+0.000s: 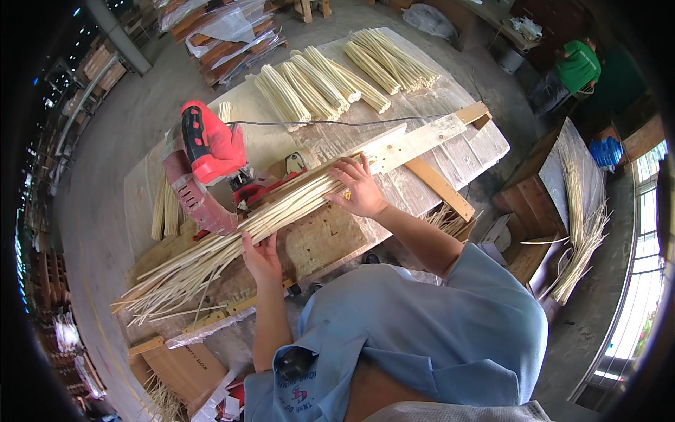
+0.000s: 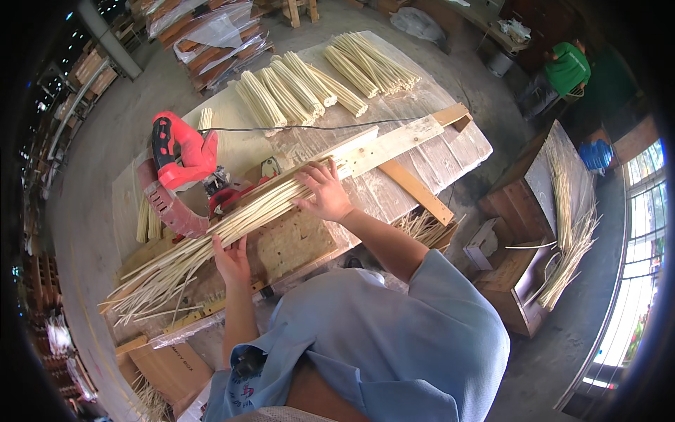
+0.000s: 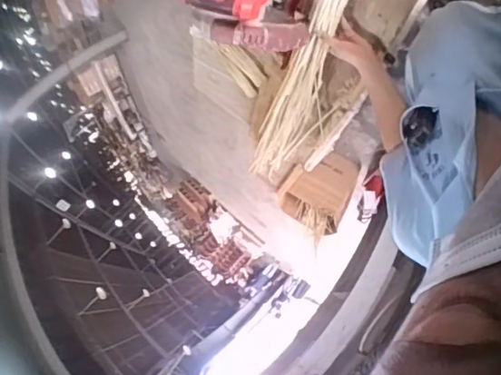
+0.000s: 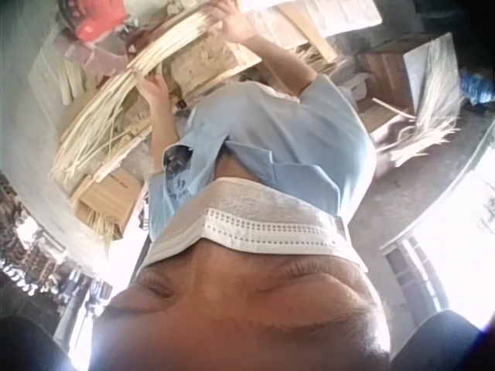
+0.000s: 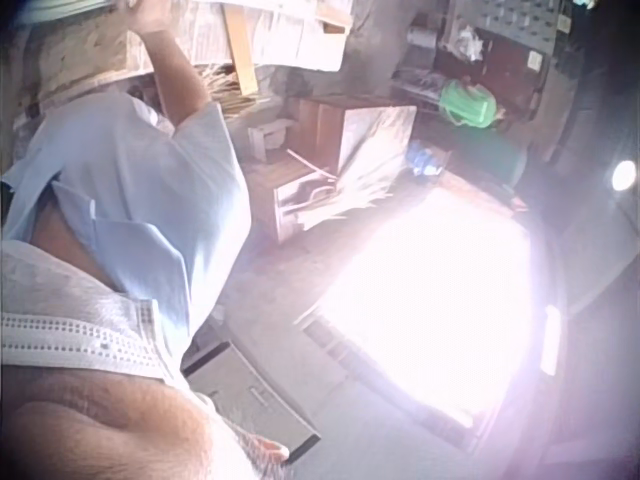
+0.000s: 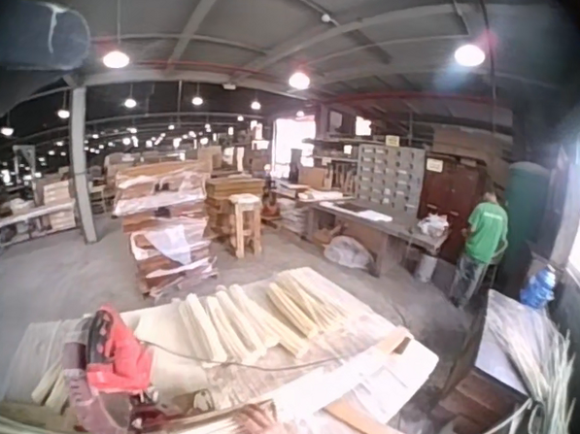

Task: The person gathers thin bamboo sticks from a workbench, aligns them into bundles, and secures them with rubber bands. The person repeatedly picks up sticks, arranges them, and ties them into neat bundles.

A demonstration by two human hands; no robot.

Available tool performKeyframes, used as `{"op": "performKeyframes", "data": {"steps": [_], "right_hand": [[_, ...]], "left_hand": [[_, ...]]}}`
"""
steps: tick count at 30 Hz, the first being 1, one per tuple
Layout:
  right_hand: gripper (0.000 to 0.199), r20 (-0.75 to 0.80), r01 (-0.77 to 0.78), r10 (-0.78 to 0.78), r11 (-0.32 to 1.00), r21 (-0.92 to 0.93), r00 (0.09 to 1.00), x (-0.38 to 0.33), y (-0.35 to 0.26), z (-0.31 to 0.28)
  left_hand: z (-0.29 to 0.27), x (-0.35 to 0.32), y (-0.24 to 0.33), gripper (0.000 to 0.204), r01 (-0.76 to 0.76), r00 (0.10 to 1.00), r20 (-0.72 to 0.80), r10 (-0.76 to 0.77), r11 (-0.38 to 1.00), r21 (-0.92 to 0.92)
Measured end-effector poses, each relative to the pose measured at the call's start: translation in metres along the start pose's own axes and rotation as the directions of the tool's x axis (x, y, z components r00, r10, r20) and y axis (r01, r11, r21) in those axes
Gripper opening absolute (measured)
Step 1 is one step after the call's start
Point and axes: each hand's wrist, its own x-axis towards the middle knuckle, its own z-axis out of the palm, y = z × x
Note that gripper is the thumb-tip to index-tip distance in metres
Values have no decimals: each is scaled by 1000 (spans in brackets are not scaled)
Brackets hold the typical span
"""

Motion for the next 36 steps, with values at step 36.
{"op": "performKeyframes", "data": {"steps": [36], "right_hand": [[87,207,114,-35,917,-382,978,12,-8,36]], "left_hand": [[-68,33,61,35,332,943,15,-333,943,33]]}}
